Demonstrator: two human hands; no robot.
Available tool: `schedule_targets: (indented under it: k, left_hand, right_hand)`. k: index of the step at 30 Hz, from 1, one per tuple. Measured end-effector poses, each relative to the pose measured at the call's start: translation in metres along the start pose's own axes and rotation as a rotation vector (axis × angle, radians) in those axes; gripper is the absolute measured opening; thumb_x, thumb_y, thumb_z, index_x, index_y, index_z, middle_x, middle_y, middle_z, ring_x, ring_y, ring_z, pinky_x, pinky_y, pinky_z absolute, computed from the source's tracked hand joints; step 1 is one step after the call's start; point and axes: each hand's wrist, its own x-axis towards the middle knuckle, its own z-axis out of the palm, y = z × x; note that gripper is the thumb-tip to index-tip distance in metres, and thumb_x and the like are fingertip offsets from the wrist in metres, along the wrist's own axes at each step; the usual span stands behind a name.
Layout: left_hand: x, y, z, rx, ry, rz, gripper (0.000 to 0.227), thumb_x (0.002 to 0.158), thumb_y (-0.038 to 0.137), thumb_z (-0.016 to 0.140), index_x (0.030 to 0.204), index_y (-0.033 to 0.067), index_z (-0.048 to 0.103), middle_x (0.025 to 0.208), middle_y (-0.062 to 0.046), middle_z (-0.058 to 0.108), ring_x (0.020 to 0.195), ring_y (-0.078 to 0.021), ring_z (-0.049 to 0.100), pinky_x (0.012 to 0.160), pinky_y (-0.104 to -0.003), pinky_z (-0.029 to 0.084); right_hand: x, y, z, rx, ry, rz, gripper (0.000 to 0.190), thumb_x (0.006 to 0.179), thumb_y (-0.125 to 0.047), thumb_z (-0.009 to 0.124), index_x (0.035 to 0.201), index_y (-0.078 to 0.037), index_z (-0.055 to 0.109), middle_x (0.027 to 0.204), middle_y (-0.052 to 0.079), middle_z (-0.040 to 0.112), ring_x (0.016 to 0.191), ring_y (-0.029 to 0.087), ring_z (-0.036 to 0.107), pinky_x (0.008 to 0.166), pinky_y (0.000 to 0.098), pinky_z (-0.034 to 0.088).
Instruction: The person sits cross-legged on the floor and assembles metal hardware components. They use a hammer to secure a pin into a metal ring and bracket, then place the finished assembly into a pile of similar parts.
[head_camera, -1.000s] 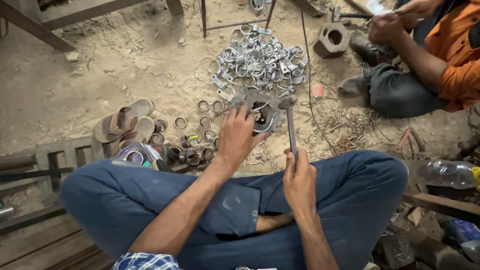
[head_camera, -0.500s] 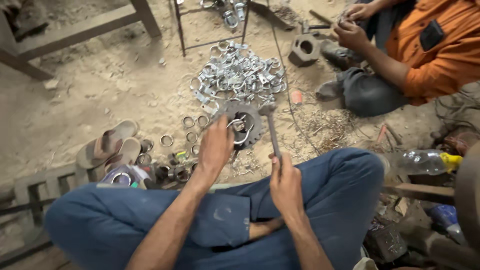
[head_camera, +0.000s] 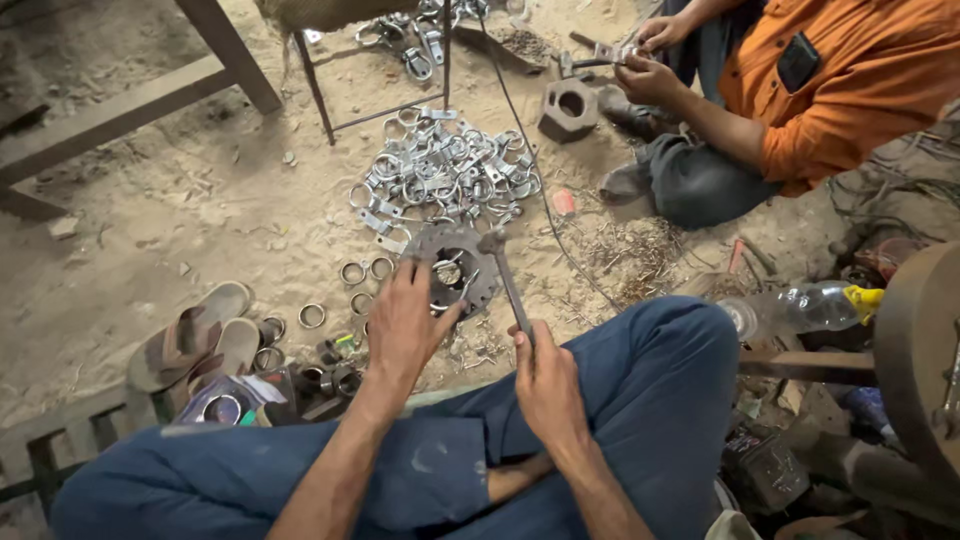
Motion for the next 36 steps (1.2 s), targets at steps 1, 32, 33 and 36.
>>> schedule_targets:
  k: [1, 32, 33, 36]
  left_hand:
    - [0.000, 0.000, 0.000, 0.032, -0.015, -0.005, 0.071, 0.070, 0.036, 0.090, 0.125, 0.0007, 0.060, 0.120, -0.018, 0.062, 0.108, -0.0377, 0.062, 0.084, -0.049, 0.053]
    - [0.008, -0.027, 0.025, 0.094, 0.022, 0.150, 0.073, 0.080, 0.019, 0.079, 0.144, 0.0040, 0.049, 0.151, -0.015, 0.047, 0.134, -0.0369, 0.045, 0.107, -0.054, 0.038]
    - [0.008, -0.025, 0.025, 0.084, 0.014, 0.133, 0.071, 0.079, 0.014, 0.079, 0.144, 0.0044, 0.050, 0.149, -0.015, 0.048, 0.135, -0.0366, 0.046, 0.108, -0.052, 0.039]
    - [0.008, -0.022, 0.025, 0.036, -0.010, 0.105, 0.071, 0.077, 0.003, 0.077, 0.144, 0.0029, 0.052, 0.143, -0.016, 0.051, 0.133, -0.0367, 0.049, 0.111, -0.048, 0.040]
  right_hand:
    - [0.000, -0.001, 0.000, -0.002, -0.012, 0.026, 0.020, 0.104, -0.019, 0.051, 0.107, -0.003, 0.063, 0.080, 0.023, 0.071, 0.078, 0.045, 0.069, 0.058, 0.0510, 0.048]
    - [-0.001, -0.004, 0.002, -0.011, -0.047, 0.023, 0.020, 0.105, -0.015, 0.049, 0.109, -0.001, 0.063, 0.052, 0.016, 0.052, 0.041, 0.029, 0.054, 0.044, 0.0444, 0.034]
    - [-0.001, -0.004, 0.002, -0.001, -0.045, 0.004, 0.020, 0.105, -0.015, 0.049, 0.108, -0.001, 0.063, 0.053, 0.015, 0.053, 0.042, 0.028, 0.054, 0.044, 0.0440, 0.034]
    - [0.001, -0.003, 0.003, -0.002, -0.046, -0.009, 0.020, 0.105, -0.014, 0.049, 0.108, -0.001, 0.063, 0.053, 0.015, 0.053, 0.043, 0.028, 0.055, 0.045, 0.0439, 0.035]
